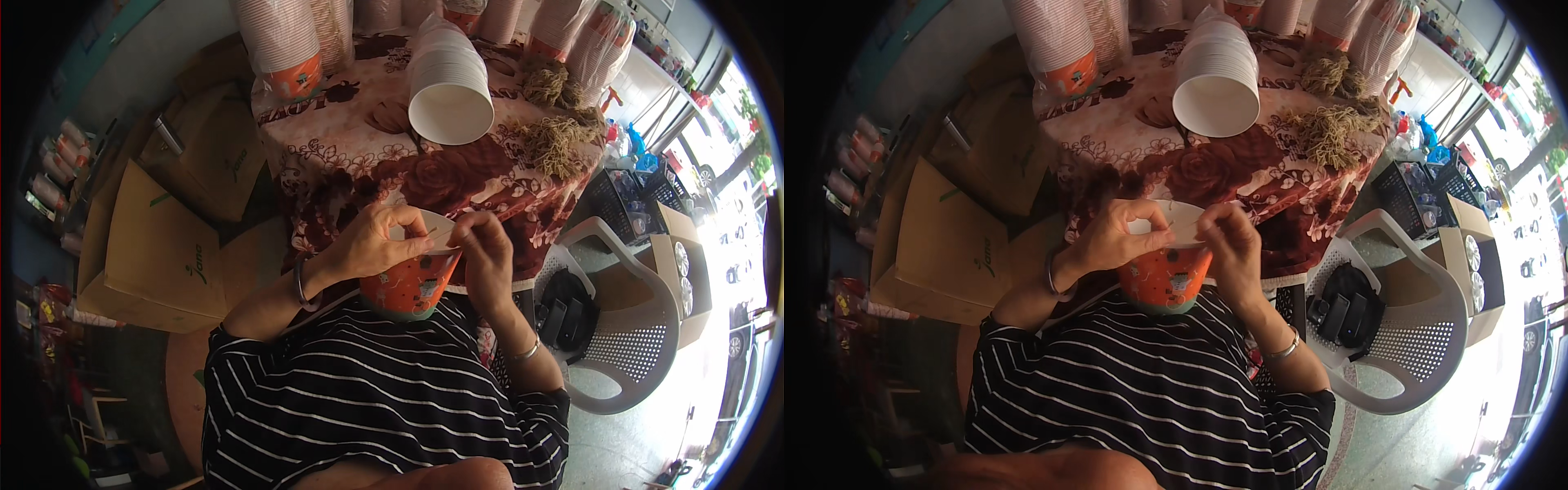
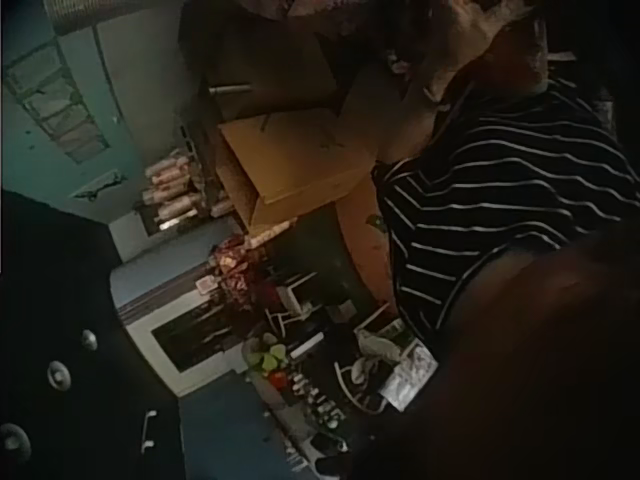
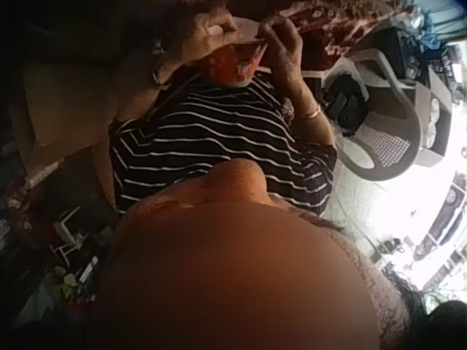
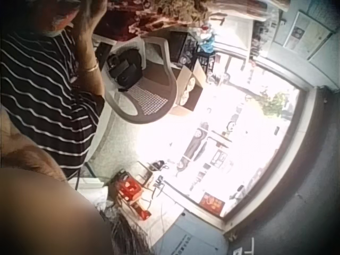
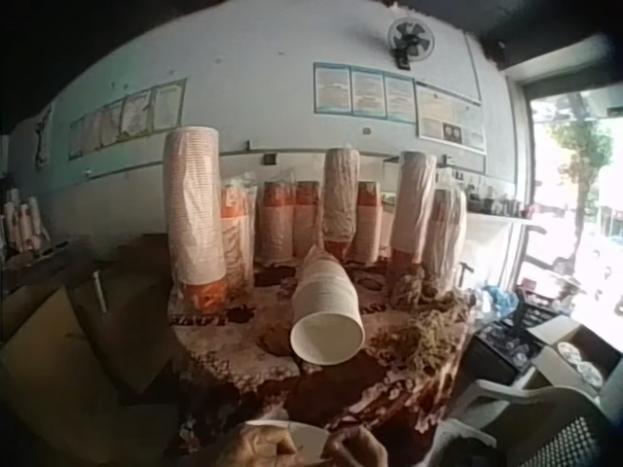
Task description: Organizing paper cups and packaging twine on a table in a work area.
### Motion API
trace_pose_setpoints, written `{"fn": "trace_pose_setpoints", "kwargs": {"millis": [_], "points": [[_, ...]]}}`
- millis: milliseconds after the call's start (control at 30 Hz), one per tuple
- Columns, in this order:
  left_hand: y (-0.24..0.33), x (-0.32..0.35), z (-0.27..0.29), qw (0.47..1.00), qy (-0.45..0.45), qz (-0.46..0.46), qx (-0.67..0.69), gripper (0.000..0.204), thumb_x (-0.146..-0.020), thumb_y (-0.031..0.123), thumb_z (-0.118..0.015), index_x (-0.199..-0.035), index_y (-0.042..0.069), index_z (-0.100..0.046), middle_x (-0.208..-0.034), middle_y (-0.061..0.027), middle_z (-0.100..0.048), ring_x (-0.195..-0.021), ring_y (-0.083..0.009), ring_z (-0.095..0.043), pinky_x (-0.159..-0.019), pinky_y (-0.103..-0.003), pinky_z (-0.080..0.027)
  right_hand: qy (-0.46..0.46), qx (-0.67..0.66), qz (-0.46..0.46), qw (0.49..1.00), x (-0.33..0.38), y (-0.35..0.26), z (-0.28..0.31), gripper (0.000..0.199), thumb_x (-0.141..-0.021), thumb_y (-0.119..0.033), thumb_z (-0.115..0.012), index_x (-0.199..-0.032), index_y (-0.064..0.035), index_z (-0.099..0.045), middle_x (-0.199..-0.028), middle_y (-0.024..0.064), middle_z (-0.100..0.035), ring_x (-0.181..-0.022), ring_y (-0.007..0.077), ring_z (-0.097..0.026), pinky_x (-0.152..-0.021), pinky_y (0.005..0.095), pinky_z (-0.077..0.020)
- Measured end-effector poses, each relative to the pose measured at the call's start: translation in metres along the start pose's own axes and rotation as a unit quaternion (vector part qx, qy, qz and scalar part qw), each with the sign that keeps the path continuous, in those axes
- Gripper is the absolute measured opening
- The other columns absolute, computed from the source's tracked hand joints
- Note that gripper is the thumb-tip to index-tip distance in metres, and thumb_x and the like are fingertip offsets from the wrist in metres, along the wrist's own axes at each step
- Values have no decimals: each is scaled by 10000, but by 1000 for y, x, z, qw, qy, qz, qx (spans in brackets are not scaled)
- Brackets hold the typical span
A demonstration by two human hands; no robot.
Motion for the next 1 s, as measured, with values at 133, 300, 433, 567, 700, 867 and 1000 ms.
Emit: {"fn": "trace_pose_setpoints", "kwargs": {"millis": [133,300,433,567,700,867,1000], "points": [[-8,2,1,999,14,17,28,143,-854,125,-683,-808,-3,-638,-723,-30,-643,-684,-81,-587,-647,-235,-474,60,-200,-73,975,-4,4,6,34,-956,-82,-525,-965,-49,-524,-816,9,-559,-770,96,-553,-732,225,-451],[-13,1,3,995,10,73,74,125,-860,119,-678,-838,-1,-654,-747,-31,-654,-707,-71,-584,-662,-234,-476,-66,15,-77,995,-4,-26,0,270,-866,-77,-661,-1111,-24,-563,-828,-8,-606,-756,38,-550,-678,182,-449],[-14,2,9,996,10,37,82,103,-859,108,-676,-879,7,-670,-766,-38,-664,-727,-84,-600,-679,-237,-480,-73,299,3,952,10,-43,-15,263,-806,-71,-719,-1042,-28,-612,-710,11,-591,-650,72,-551,-587,232,-453],[1,2,10,999,15,-29,5,81,-855,86,-670,-891,15,-676,-776,-42,-670,-751,-100,-613,-704,-247,-488,-84,455,230,856,16,-55,-34,142,-757,-73,-694,-895,-91,-665,-661,40,-590,-612,206,-592,-644,322,-437],[5,7,6,999,19,18,25,78,-844,74,-671,-897,17,-674,-796,-47,-671,-768,-103,-615,-714,-253,-492,-59,439,240,864,16,-53,-32,151,-741,-56,-691,-885,-97,-669,-681,29,-573,-664,206,-560,-712,327,-422],[1,6,2,999,15,-32,17,86,-823,54,-675,-904,29,-666,-828,-42,-651,-751,-109,-605,-694,-257,-491,-43,388,227,892,16,-42,-28,181,-727,-14,-691,-890,-86,-661,-733,36,-546,-729,219,-529,-756,344,-425],[4,2,1,997,6,-70,8,92,-808,52,-682,-893,28,-657,-803,-40,-635,-715,-118,-593,-668,-265,-485,-24,376,234,896,15,-41,-23,185,-730,11,-682,-885,-86,-654,-745,35,-535,-746,233,-516,-789,355,-426]]}}
Point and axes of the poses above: each hand's wrist, its own x-axis away from the middle knuckle, its own z-axis out of the back of the hand, y = z × x, the point moved 5 cm from there along -x, towards the middle knuckle
